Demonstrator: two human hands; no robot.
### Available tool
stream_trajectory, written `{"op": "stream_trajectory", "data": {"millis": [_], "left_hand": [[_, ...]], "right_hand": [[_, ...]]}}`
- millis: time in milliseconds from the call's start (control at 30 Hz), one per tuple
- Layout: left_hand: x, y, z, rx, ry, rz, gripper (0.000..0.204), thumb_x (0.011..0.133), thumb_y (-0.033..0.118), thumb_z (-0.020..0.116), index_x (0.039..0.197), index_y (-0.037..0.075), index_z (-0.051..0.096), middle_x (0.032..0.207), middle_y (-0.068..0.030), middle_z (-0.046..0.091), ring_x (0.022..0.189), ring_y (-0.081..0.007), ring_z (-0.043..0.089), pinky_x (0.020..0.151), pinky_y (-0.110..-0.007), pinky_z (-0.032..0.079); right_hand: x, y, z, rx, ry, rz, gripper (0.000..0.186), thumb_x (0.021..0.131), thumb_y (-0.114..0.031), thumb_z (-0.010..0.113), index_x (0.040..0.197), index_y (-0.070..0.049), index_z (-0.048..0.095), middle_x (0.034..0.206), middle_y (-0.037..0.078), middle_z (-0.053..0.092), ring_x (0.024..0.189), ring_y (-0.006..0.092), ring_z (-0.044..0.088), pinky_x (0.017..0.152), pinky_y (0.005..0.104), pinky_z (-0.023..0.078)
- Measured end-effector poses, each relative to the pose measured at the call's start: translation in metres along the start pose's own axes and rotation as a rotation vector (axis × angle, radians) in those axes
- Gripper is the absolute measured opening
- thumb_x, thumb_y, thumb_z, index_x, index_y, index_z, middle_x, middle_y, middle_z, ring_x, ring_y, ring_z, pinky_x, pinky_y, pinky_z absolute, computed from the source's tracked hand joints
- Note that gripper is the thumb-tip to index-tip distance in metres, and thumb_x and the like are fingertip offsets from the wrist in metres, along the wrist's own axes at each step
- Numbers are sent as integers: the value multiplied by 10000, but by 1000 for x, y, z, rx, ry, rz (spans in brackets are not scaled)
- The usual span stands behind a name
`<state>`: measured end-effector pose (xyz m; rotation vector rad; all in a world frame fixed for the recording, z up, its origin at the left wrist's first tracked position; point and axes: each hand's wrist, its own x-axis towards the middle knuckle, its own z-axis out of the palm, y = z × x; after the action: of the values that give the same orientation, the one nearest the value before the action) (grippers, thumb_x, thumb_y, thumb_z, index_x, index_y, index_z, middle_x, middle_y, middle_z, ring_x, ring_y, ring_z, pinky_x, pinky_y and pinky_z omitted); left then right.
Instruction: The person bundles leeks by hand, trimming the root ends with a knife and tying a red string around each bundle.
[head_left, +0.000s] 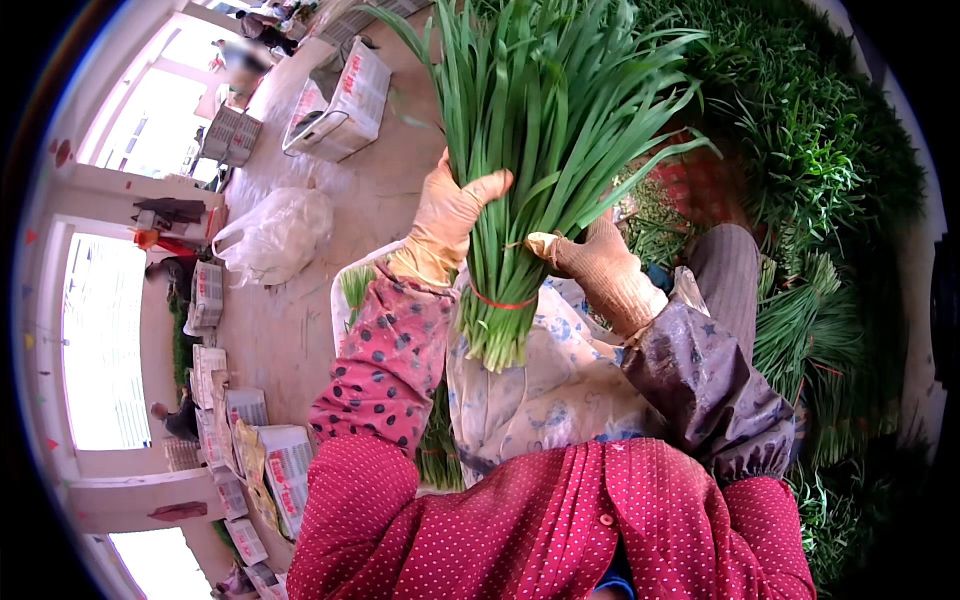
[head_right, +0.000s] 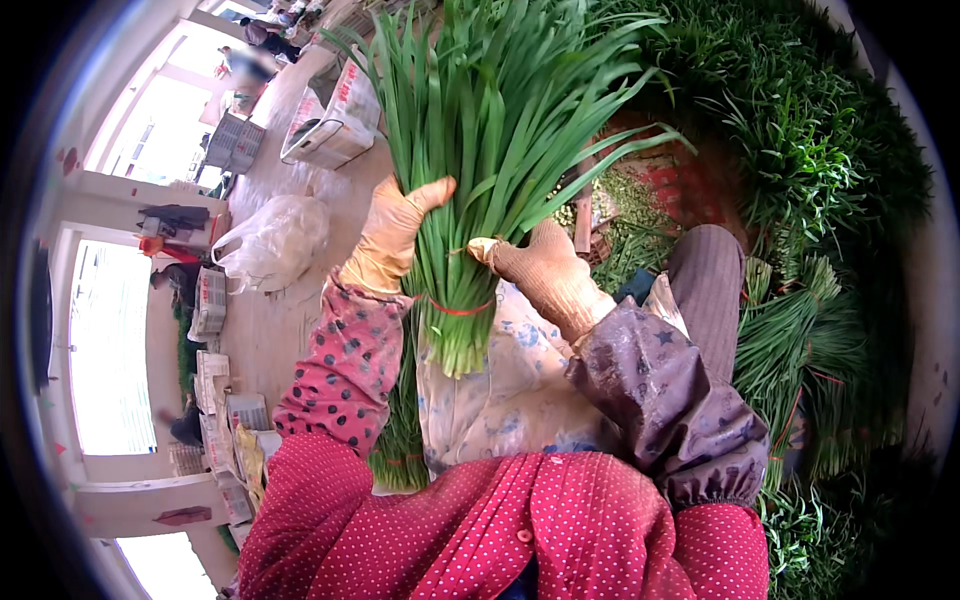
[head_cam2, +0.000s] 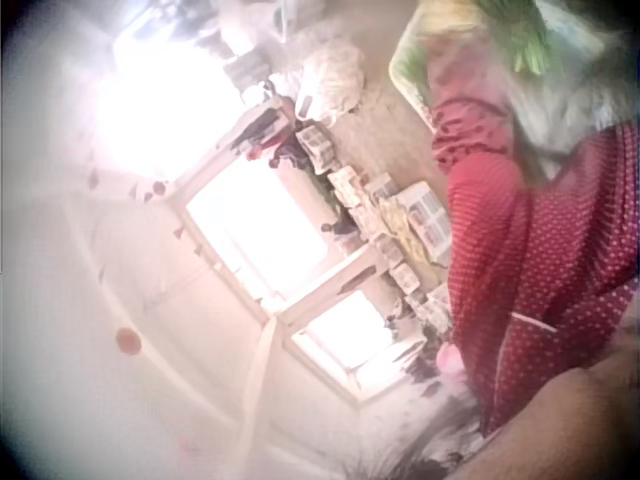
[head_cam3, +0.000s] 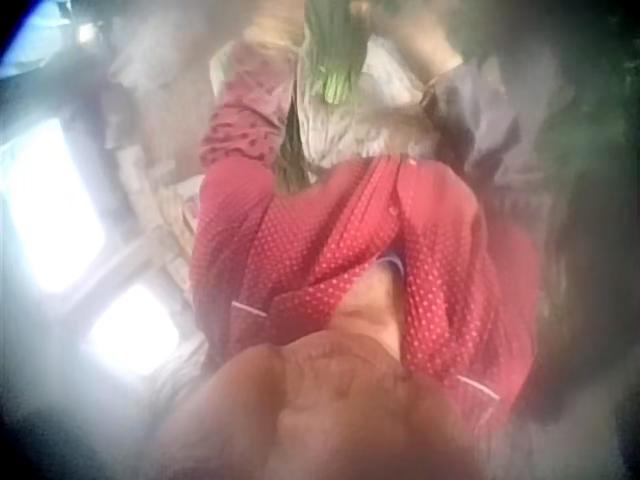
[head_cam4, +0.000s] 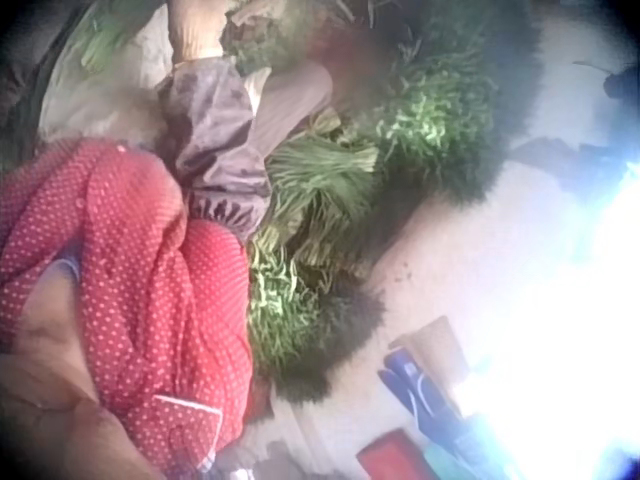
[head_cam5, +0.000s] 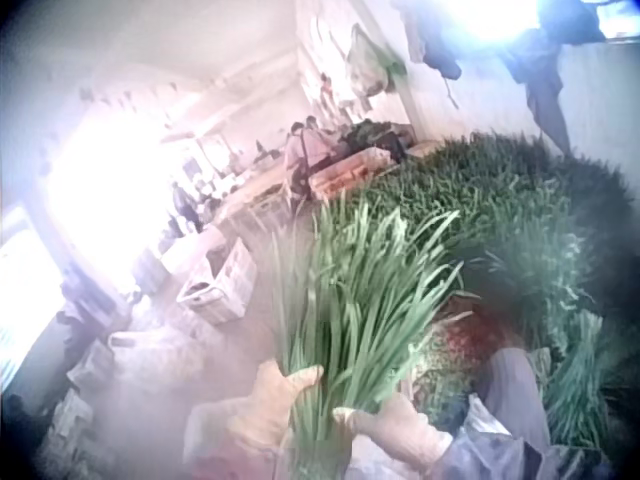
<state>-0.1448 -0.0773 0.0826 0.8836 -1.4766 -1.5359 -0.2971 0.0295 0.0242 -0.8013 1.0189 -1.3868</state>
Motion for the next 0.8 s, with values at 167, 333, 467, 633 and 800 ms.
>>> {"op": "stream_trajectory", "data": {"millis": [167,333,467,633,800], "left_hand": [[11,25,-9,124,-40,-172,446,818,78,788,1213,-6,600,1076,-82,689,919,-182,668,847,-339,562],[5,30,-17,356,-85,-166,441,818,109,789,1199,-18,605,1055,-85,691,874,-168,665,796,-317,559],[3,25,-30,441,-118,-266,446,809,95,786,1196,-29,603,1048,-79,690,888,-163,656,808,-327,550],[-10,12,-53,560,-117,-394,479,801,93,788,1228,-12,599,1072,-81,688,926,-163,647,855,-330,530],[-44,-31,-91,544,-185,-316,500,821,143,797,1248,0,580,1072,-49,670,941,-137,625,855,-307,524]], "right_hand": [[3,-2,2,-47,57,164,490,862,-236,735,1252,20,585,1147,122,667,966,203,647,784,324,557],[5,-8,3,214,201,345,262,932,-203,614,1143,-59,560,989,57,642,817,154,620,628,293,542],[42,70,-95,667,300,300,147,1000,-145,491,1100,-64,561,1004,56,628,784,155,585,634,282,528],[17,99,-182,574,313,-50,144,987,-117,521,1103,-39,553,1043,58,602,965,170,585,784,285,543],[-11,46,-127,180,726,89,343,961,-172,606,1263,-20,546,1180,74,613,1089,202,600,940,335,523]]}}
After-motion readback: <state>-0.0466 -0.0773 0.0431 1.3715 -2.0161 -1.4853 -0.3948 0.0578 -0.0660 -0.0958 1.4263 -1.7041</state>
